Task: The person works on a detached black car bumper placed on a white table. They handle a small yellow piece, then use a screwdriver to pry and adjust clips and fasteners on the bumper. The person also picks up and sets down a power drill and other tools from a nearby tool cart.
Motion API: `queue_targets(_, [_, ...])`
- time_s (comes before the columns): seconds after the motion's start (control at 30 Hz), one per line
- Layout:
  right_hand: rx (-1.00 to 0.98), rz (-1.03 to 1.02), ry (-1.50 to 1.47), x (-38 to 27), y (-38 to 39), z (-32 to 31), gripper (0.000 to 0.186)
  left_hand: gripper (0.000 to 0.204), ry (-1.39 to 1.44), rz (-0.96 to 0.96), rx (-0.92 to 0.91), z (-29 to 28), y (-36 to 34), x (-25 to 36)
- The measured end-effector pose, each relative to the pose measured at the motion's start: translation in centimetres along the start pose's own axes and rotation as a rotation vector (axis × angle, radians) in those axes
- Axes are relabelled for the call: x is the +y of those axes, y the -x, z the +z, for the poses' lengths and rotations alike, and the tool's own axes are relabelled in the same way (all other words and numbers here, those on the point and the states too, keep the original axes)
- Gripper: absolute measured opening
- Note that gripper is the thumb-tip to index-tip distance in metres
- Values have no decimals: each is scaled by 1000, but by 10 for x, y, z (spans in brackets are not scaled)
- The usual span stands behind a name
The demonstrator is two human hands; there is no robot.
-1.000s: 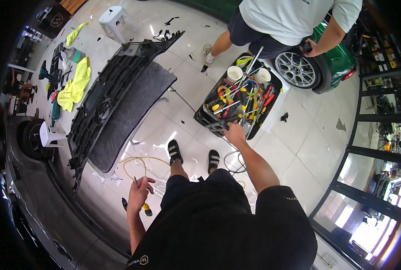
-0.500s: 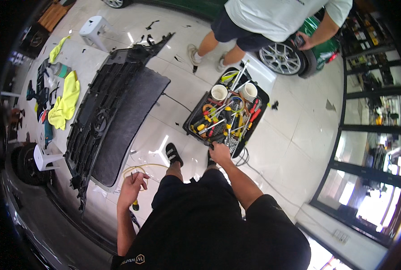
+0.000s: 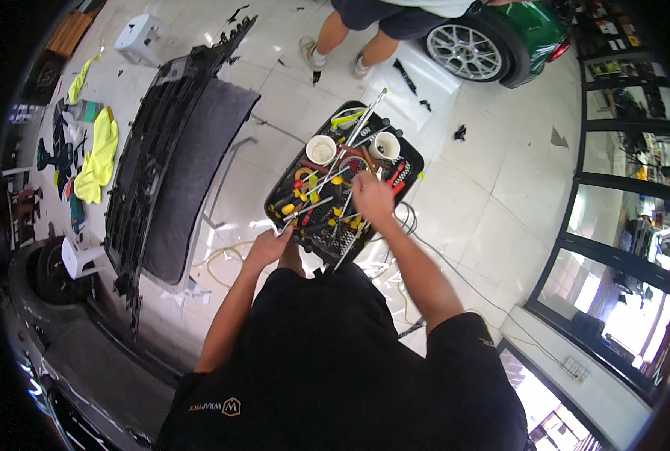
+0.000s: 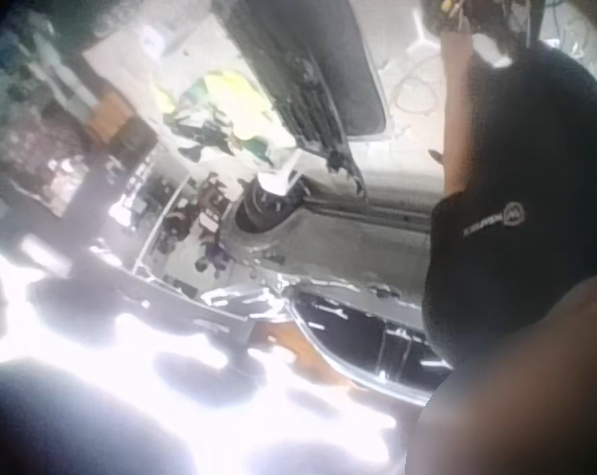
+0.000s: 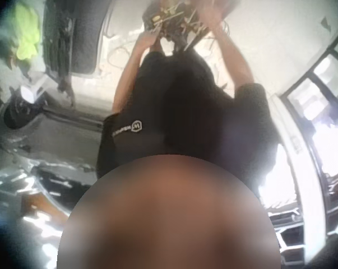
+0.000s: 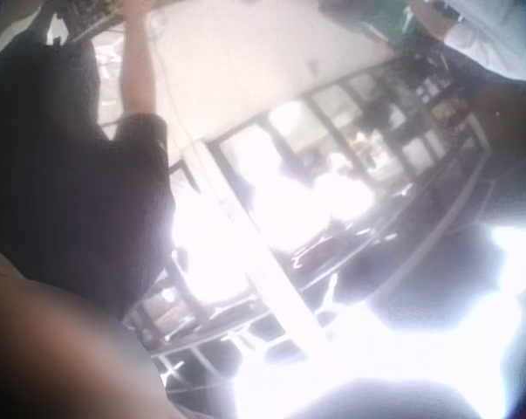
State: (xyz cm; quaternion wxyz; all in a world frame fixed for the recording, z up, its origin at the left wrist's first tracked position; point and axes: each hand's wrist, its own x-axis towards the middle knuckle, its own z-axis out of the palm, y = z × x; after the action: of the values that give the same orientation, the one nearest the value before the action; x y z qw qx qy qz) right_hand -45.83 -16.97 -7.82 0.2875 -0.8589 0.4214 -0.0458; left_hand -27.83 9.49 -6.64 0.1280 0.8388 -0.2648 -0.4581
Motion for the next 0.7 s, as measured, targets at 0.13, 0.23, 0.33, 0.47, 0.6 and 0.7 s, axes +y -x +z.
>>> queue_targets(0.13, [-78,-276,284,89,5,-38,23,75,-11,-133,41,32,-11,16])
queue_targets(0.23, [-190,-332,301,124,33,-37,28,78,3,-205,155,36,-14,12])
queue_targets(0.33, [-109,-276,330,129,54,-25,29,73,-28,-155,244,36,-26,16])
queue_targets(0.47, [-87,-145,315,127,86,-22,31,66,-151,-60,253,20,-61,34])
queue_targets(0.6, [-51,65,298,116,120,-10,32,60,-171,78,292,6,-97,57])
queue_targets(0.7, [-75,219,335,111,128,-2,33,54,-157,171,331,-1,-99,76])
